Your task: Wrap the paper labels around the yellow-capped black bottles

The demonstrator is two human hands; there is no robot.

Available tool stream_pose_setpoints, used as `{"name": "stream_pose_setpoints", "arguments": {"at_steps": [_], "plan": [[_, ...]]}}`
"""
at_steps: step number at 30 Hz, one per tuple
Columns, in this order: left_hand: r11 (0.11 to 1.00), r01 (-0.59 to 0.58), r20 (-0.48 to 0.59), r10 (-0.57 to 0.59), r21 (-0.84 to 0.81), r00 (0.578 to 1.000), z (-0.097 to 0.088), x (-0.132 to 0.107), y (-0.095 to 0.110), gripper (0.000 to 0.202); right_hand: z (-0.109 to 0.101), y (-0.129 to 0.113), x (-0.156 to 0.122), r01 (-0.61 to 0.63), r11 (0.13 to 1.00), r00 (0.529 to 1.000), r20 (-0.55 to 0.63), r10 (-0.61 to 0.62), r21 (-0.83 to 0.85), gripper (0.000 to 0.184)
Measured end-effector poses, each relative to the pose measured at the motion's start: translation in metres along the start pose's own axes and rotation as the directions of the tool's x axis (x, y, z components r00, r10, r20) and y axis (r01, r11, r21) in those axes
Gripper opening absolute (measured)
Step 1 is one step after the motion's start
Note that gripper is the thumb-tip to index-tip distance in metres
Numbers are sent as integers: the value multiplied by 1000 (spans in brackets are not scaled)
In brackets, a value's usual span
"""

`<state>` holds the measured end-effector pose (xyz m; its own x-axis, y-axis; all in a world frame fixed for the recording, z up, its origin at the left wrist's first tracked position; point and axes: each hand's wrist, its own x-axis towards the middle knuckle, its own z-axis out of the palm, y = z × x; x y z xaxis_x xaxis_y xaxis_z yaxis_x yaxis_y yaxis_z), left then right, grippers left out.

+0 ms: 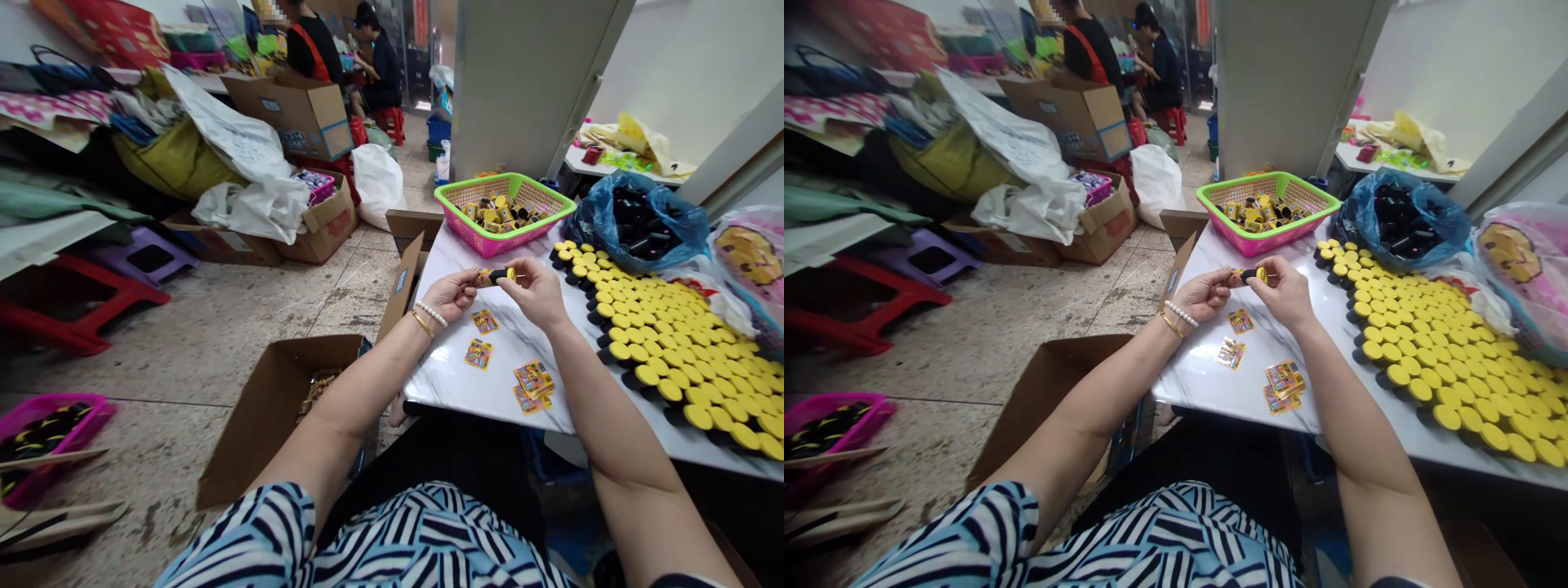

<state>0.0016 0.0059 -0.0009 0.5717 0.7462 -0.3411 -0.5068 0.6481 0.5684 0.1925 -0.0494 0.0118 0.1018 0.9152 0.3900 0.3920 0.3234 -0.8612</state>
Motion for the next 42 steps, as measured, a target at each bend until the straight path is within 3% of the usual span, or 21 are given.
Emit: {"name": "stream_pose_setpoints", "arguments": {"at_steps": [3,10,15,22,24,27,29,32,35,42], "plan": [[1000,15,7,-15,-9,1000,2,-1,1,10,0,1,-1,45,995,998,-34,-48,-91,30],[999,-41,0,41,-22,999,4,-4,1,13,3,7,3,-42,973,998,53,31,229,38],[996,-92,14,92,4,996,7,-7,1,16,-2,7,4,45,973,995,78,-64,226,38],[997,-69,-17,69,28,997,4,-6,6,25,3,7,2,21,938,980,177,-87,346,39],[995,-84,-8,84,49,996,2,-5,5,23,-2,8,5,35,943,983,160,-93,330,38],[976,-194,-31,198,99,980,-1,-3,2,9,-12,6,8,48,953,989,119,-88,301,40],[955,-264,-18,269,132,963,-3,-3,0,24,-15,3,8,54,957,991,100,-86,285,41],[947,-268,136,247,174,960,-6,-3,-3,51,-13,-1,6,101,966,987,97,-127,238,40],[923,-302,220,252,238,942,-8,-1,-4,51,-8,-3,2,191,978,973,113,-200,87,35],[862,-378,197,328,337,924,-9,3,-6,52,-3,-2,0,345,919,938,108,-329,-193,43]]}}
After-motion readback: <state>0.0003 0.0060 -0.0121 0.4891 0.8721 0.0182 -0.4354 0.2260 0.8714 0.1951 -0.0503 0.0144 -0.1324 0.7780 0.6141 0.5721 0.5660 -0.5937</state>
